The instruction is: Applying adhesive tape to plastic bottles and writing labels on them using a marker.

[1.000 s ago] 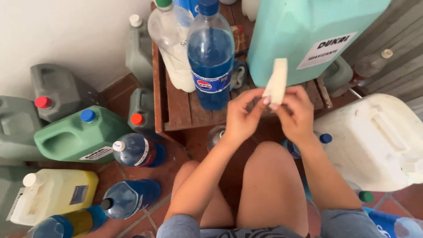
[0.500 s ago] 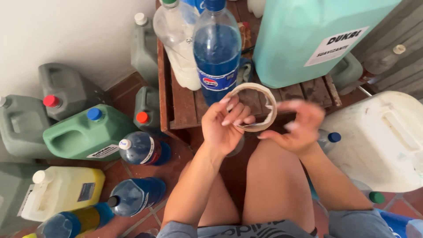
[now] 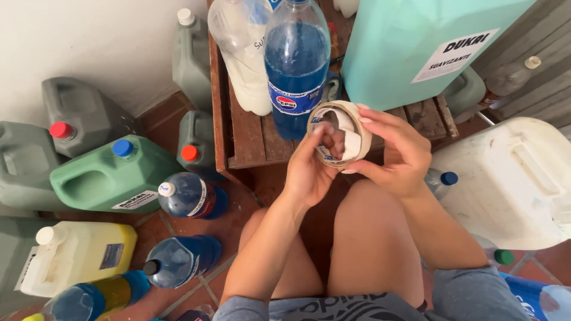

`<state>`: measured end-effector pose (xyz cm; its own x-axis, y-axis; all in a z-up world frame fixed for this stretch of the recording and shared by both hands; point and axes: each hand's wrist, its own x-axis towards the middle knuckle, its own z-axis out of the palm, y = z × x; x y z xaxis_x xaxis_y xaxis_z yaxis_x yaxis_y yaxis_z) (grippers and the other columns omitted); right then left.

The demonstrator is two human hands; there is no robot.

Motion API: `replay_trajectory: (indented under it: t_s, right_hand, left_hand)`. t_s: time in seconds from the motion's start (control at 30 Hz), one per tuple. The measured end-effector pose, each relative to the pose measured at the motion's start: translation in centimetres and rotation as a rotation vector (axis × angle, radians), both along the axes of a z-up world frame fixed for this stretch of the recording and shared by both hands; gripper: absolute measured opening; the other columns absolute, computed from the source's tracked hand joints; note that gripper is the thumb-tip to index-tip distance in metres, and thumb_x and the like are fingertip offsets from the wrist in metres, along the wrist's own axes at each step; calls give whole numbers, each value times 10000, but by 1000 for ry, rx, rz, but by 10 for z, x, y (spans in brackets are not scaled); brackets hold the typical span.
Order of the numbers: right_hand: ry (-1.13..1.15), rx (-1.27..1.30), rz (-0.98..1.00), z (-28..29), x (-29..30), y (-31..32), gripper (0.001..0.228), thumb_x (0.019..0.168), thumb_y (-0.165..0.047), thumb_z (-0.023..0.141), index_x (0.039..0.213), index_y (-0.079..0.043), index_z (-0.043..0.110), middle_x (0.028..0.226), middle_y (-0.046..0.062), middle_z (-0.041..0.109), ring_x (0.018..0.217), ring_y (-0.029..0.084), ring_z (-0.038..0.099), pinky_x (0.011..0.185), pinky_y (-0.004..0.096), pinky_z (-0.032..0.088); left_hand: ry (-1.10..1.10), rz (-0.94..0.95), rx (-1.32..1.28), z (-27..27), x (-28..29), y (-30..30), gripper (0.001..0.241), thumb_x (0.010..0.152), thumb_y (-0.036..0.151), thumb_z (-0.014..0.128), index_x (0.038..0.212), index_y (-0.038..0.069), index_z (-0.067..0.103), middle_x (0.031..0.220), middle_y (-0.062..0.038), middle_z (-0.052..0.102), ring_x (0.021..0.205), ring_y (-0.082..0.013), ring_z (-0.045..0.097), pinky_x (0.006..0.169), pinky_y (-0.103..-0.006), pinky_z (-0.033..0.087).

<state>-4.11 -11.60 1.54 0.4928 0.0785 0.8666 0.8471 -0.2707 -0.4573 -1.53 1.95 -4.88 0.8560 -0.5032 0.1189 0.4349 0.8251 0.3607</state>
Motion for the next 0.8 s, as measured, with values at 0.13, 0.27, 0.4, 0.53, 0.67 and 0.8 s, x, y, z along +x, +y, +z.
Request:
replay_trajectory:
  t_s: [0.13,0.27,0.4,0.53,0.67,0.8]
  right_hand:
    - [-33,36,19,2,-5,5,508,596,-67,866,938,170,574,1010,303,588,1010,432,617,860,469,518]
    - [-60,28,-16,12,-14,14,401,631,-70,853,842,117,568,953,251,580,959,433,635,827,467,546]
    - [-33,-12,-21,12,-17,13,344,692,-71,801,877,111,575,937,216,548,922,408,639,805,456,559]
    - [-57,-16,2,16,-20,16,222,775,-20,731,884,115,593,902,190,508,867,380,650,757,430,557]
    - [-67,-35,-17,10,-21,16,165,774,-15,731,808,90,609,860,169,527,820,350,660,721,393,556]
    - [-56,-6,-22,11,-22,17,215,768,-24,739,873,104,603,869,174,514,799,340,667,696,390,562]
  left_hand:
    - [-128,268,244,-9,2,4,210,1004,202,408,1167,97,327,813,-137,494,613,-176,595,522,-341,603]
    - [-218,371,304,-7,1,6,220,1006,212,398,1146,49,351,751,-121,479,559,-153,568,441,-311,574]
    - [-319,488,444,11,-9,14,206,1010,202,362,1098,17,388,681,-66,463,526,-135,576,376,-258,518]
    - [-390,604,491,19,-15,18,240,1016,177,325,1104,-34,398,655,-51,436,495,-166,597,376,-296,542]
    - [-432,634,514,22,-18,22,256,1018,174,316,1111,-48,401,647,-50,423,492,-179,601,364,-304,540]
    - [-485,668,564,31,-22,23,248,1014,166,307,1097,-46,407,657,-22,421,498,-163,612,398,-281,543]
